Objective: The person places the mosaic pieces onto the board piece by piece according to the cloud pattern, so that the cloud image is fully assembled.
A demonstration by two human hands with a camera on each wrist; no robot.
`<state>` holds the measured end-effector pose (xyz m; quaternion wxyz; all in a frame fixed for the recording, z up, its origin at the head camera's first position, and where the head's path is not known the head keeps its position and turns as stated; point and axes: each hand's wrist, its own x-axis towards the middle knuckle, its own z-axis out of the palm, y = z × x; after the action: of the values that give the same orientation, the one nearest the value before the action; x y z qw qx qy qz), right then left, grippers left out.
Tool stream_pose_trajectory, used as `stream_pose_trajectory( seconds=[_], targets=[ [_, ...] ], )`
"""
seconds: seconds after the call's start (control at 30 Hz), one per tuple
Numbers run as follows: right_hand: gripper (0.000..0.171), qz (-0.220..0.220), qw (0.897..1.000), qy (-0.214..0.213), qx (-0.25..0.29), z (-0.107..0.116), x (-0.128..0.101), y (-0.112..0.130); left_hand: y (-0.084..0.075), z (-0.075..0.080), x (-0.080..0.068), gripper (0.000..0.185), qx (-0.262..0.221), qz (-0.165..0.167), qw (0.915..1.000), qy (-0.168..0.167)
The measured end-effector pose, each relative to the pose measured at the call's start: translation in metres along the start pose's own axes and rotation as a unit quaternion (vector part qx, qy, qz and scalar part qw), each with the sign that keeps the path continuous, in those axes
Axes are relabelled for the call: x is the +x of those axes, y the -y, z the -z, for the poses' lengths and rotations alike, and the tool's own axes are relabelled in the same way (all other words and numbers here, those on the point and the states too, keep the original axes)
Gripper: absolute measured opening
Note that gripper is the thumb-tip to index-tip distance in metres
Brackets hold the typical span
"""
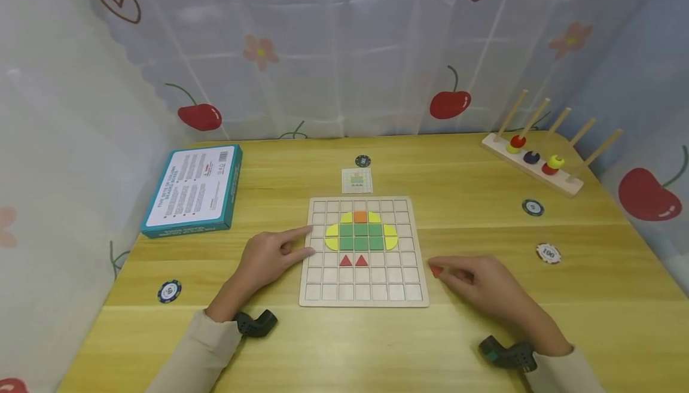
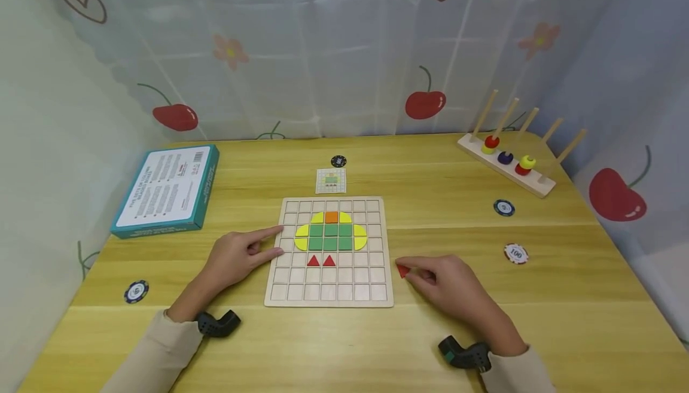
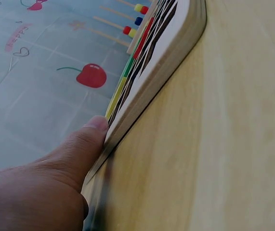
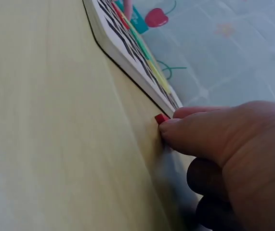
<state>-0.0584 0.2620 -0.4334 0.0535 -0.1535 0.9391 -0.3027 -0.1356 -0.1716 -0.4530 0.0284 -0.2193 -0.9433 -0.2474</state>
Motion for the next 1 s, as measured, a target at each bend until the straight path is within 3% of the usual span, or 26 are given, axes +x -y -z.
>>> stream_pose_trajectory(
  seconds=[0.23, 0.37, 0.53, 0.63, 0.7, 0.8, 1.0],
  targets=[
    [0.026, 0.034, 0.998, -0.043, -0.037, -0.009, 0.005, 0.003, 0.001, 0.001, 0.0, 0.049, 0.002, -0.002, 1.0, -0.004],
    [0.023, 0.055, 0.993, -0.099, -0.038, -0.018, 0.008, 0.006, 0.001, 0.002, 0.0, 0.049, 0.001, -0.003, 1.0, -0.002],
    [0.024, 0.108, 0.976, -0.191, 0.004, -0.035, 0.018, 0.021, 0.001, 0.004, 0.002, 0.048, 0.0, -0.007, 1.0, -0.006],
    [0.027, 0.155, 0.963, -0.22, 0.019, -0.046, 0.028, 0.035, 0.001, 0.005, 0.002, 0.048, 0.0, -0.008, 0.9999, -0.008],
    [0.028, 0.179, 0.957, -0.226, 0.012, -0.053, 0.035, 0.044, 0.001, 0.006, 0.002, 0.048, 0.0, -0.008, 0.9999, -0.008],
    [0.026, 0.192, 0.957, -0.217, -0.01, -0.061, 0.045, 0.054, 0.002, 0.005, 0.001, 0.048, -0.002, -0.004, 1.0, -0.005],
    [0.021, 0.176, 0.969, -0.165, -0.046, -0.068, 0.058, 0.063, 0.001, 0.001, -0.001, 0.049, -0.004, 0.003, 1.0, 0.001]
  ],
)
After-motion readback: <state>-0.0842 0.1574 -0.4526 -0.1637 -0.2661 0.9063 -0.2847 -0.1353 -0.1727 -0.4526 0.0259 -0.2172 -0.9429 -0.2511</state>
